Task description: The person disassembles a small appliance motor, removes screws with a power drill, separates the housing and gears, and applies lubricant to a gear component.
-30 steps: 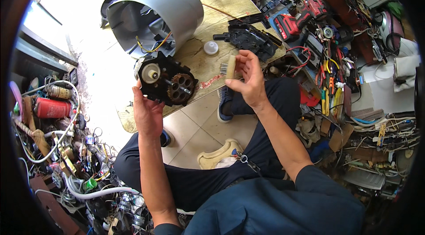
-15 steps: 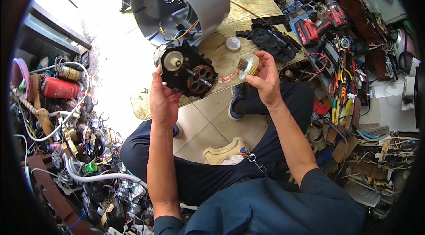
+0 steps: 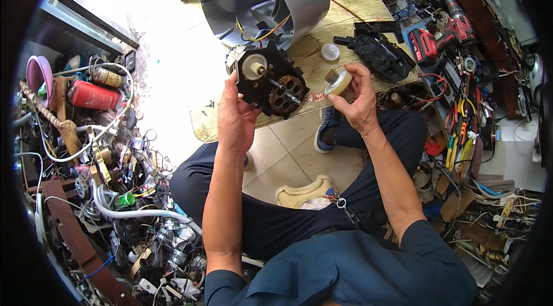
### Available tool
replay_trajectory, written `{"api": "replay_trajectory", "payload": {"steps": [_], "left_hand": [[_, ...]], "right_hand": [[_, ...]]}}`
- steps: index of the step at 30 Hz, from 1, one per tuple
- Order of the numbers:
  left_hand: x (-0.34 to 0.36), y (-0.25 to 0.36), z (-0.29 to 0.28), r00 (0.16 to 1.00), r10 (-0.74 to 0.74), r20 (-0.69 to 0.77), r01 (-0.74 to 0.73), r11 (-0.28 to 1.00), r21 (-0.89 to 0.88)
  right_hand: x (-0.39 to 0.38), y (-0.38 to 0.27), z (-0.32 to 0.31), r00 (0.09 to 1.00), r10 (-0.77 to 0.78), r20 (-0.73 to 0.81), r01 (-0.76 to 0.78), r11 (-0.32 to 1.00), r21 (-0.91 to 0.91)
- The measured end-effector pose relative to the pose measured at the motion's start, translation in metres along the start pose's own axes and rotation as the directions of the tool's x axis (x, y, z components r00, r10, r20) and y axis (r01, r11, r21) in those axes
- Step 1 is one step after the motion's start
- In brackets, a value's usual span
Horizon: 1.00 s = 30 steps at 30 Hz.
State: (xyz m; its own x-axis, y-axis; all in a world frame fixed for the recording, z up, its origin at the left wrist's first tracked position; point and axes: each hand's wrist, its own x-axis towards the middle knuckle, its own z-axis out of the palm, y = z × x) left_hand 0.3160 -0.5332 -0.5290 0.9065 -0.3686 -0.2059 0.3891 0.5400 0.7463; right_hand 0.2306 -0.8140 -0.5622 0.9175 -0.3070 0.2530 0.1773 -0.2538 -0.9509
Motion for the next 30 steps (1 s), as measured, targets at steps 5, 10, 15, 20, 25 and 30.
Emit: {"api": "replay_trajectory", "payload": {"steps": [5,10,15,20,25,30], "left_hand": [[0.0,-0.001,-0.001,1.0,-0.002,-0.005,0.002,1.0,0.006],[0.001,-0.004,-0.004,1.0,0.002,0.012,-0.002,1.0,-0.005],[0.001,-0.002,0.001,1.0,0.017,0.016,-0.018,1.0,0.003],[0.001,-0.001,-0.004,1.0,0.003,0.023,-0.003,1.0,0.014],[0.001,-0.002,-0.003,0.999,0.014,0.039,-0.013,1.0,-0.014],[0.002,0.0,-0.005,0.999,-0.006,0.038,0.006,1.0,0.006]], "right_hand": [[-0.005,0.005,-0.005,0.991,-0.135,-0.025,0.13,0.982,-0.134],[-0.012,0.008,-0.013,0.991,-0.135,-0.013,0.128,0.964,-0.235],[-0.018,0.01,-0.017,0.993,-0.122,0.004,0.114,0.919,-0.377],[-0.017,0.005,-0.015,0.993,-0.12,0.005,0.111,0.902,-0.416],[-0.017,0.002,-0.015,0.996,-0.093,0.015,0.091,0.915,-0.394],[-0.016,0.005,-0.018,0.992,-0.121,0.04,0.127,0.896,-0.426]]}}
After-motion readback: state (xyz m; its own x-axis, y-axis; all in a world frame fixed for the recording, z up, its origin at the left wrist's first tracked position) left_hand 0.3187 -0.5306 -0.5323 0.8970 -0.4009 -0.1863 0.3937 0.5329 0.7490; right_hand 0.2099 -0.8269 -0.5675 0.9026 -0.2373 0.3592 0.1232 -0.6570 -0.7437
